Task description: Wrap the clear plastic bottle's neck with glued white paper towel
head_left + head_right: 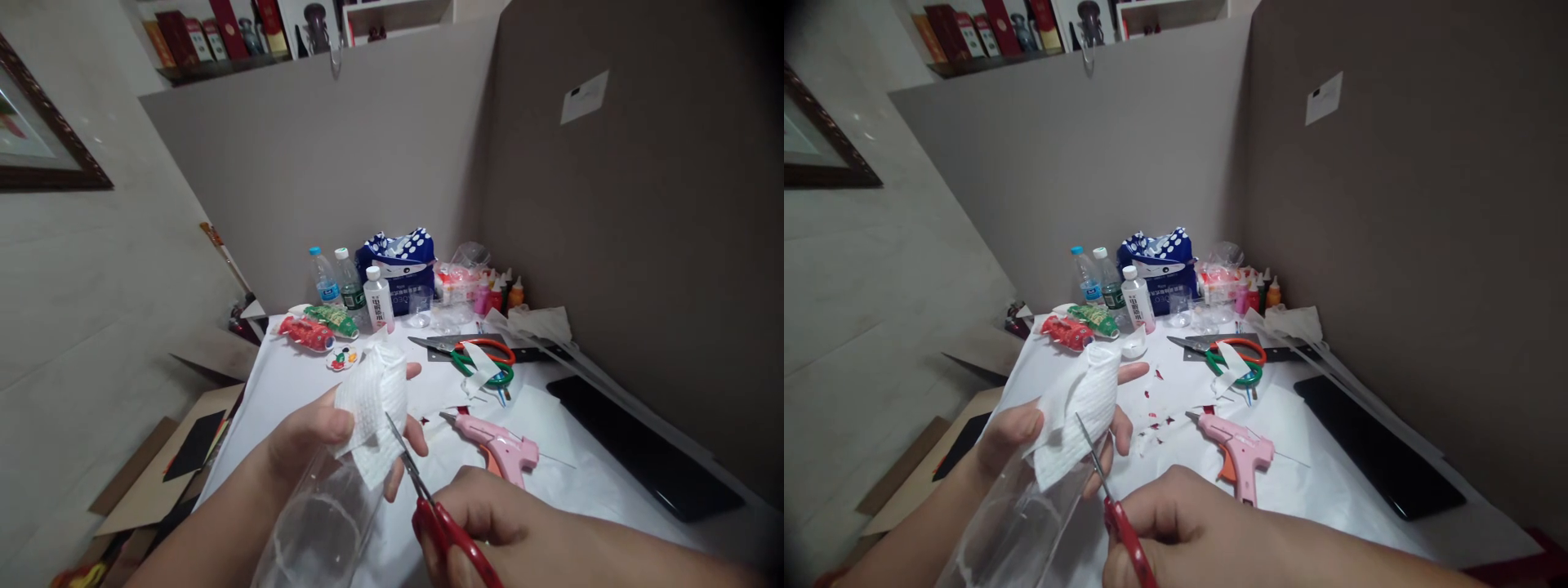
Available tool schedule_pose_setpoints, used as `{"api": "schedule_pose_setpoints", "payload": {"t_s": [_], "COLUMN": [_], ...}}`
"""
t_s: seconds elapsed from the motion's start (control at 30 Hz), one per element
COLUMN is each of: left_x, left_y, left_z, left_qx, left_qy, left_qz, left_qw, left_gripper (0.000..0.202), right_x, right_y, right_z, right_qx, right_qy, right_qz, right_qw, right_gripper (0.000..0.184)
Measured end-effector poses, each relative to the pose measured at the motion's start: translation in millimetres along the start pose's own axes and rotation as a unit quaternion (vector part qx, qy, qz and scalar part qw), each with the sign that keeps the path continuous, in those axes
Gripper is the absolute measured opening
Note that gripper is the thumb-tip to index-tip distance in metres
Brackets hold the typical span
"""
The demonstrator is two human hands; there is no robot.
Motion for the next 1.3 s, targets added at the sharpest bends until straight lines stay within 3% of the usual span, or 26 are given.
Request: {"api": "schedule_pose_setpoints", "payload": {"t_s": [0.17, 0.4, 0.63, 0.87, 1.03, 1.3], "left_x": [0.8, -0.6, -2.1, -0.3, 0.8, -2.4], "left_y": [-0.8, 0.5, 1.0, 1.0, 2.7, 2.4], "left_z": [1.0, 2.6, 2.4, 2.7, 2.1, 5.1], "left_qx": [-0.007, -0.026, -0.031, -0.032, -0.024, -0.071], "left_qy": [-0.029, -0.039, -0.053, -0.04, -0.045, -0.13], "left_qz": [0.006, -0.011, 0.001, -0.002, -0.016, 0.03], "left_qw": [1.0, 0.999, 0.998, 0.999, 0.999, 0.989], "left_gripper": [0.095, 0.096, 0.095, 0.092, 0.09, 0.094], "right_x": [-0.2, 4.5, 1.1, 6.3, 5.2, 4.2], "right_y": [0.8, 0.8, 3.1, 1.9, 3.1, 3.8], "right_z": [-7.4, 14.2, -3.0, 12.5, 9.4, 13.6], "right_qx": [0.016, 0.004, 0.029, 0.043, 0.056, 0.035], "right_qy": [-0.034, -0.02, -0.051, -0.053, -0.05, -0.071], "right_qz": [0.002, 0.007, -0.01, -0.007, -0.026, -0.026], "right_qw": [0.999, 1.0, 0.998, 0.998, 0.997, 0.996], "right_gripper": [0.041, 0.04, 0.037, 0.035, 0.034, 0.034]}}
Point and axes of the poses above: each hand's wrist, its own y-axis away from the middle knuckle, its own x-axis out of the palm, z = x × y, the point moved 7 cm from there along -y, towards the middle knuckle, and after that the axes turned 2 degrees about z, right-handed, at the moved point
